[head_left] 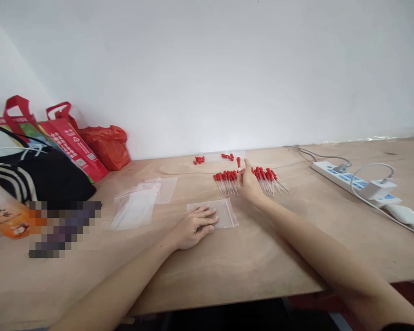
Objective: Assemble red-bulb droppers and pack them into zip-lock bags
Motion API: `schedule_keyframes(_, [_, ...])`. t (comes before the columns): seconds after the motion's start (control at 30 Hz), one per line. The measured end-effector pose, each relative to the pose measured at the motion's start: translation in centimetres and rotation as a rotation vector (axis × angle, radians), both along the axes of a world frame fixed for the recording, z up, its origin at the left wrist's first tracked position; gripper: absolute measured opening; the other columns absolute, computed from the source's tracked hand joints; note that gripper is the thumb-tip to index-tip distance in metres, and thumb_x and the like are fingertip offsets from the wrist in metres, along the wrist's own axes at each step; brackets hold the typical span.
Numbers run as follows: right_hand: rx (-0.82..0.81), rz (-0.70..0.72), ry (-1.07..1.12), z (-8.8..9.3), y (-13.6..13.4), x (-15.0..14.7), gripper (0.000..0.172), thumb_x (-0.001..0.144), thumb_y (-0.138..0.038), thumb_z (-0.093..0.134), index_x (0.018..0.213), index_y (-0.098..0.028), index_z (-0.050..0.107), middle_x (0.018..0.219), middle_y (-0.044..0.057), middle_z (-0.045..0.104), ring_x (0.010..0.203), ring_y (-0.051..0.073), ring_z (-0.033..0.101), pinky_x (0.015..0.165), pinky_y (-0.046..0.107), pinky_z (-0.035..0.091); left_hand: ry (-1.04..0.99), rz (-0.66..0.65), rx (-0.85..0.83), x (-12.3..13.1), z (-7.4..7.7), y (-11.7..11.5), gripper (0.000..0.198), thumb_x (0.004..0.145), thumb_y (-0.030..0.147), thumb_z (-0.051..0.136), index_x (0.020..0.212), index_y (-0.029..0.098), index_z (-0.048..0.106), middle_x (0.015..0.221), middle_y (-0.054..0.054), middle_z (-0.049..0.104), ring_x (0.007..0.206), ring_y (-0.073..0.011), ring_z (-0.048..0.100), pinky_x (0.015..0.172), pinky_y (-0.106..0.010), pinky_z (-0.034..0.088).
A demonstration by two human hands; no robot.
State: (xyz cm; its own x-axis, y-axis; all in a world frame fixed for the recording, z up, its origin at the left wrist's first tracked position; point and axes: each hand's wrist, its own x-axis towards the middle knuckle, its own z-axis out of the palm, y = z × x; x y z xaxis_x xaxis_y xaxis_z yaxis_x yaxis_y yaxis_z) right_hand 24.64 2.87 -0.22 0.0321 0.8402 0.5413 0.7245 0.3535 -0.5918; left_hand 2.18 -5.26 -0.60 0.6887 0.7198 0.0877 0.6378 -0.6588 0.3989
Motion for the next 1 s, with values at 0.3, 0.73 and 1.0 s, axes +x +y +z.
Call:
schedule_keyframes(0.3, [-0.206,0.227,0.756,-2.0,-4.5,4.9,0.084,0.066,-0.025,0.055,0.132,-0.022,0.003,0.057,-0.010,0.045,0.045,0.012,0.054,0.047,0.025,0.045,-0.040,-0.017,0.025,3.1,-0.1,0.4,0.032,0.086,0.031,0.041,0.115,0.027,0.053,0.128,-0.002,0.046,0.124,-0.0201,0.032,0.102,-0.044,0.026])
schedule_keyframes(0.73, [-0.285,0.255,0.893,-2.7,-4.9,3.5,0.056,0.068,-0.049,0.056,0.103,-0.024,0.022,0.062,-0.007,0.053,0.047,0.012,0.058,0.046,0.025,0.046,-0.104,0.078,0.081,2.1,-0.4,0.9,0.035,0.082,0.032,0.045,0.114,0.020,0.052,0.122,-0.008,0.051,0.114,-0.0201,0.045,0.096,-0.039,0.037])
schedule_keyframes(1.0, [-0.492,0.310,0.951,-2.4,-5.1,3.7,0.033,0.069,-0.037,0.057,0.083,-0.023,0.031,0.067,-0.004,0.057,0.055,0.011,0.061,0.054,0.026,0.048,-0.084,0.101,0.022,2.4,0.1,0.7,0.042,0.081,0.035,0.046,0.121,0.020,0.046,0.128,-0.006,0.045,0.120,-0.0195,0.040,0.099,-0.040,0.033])
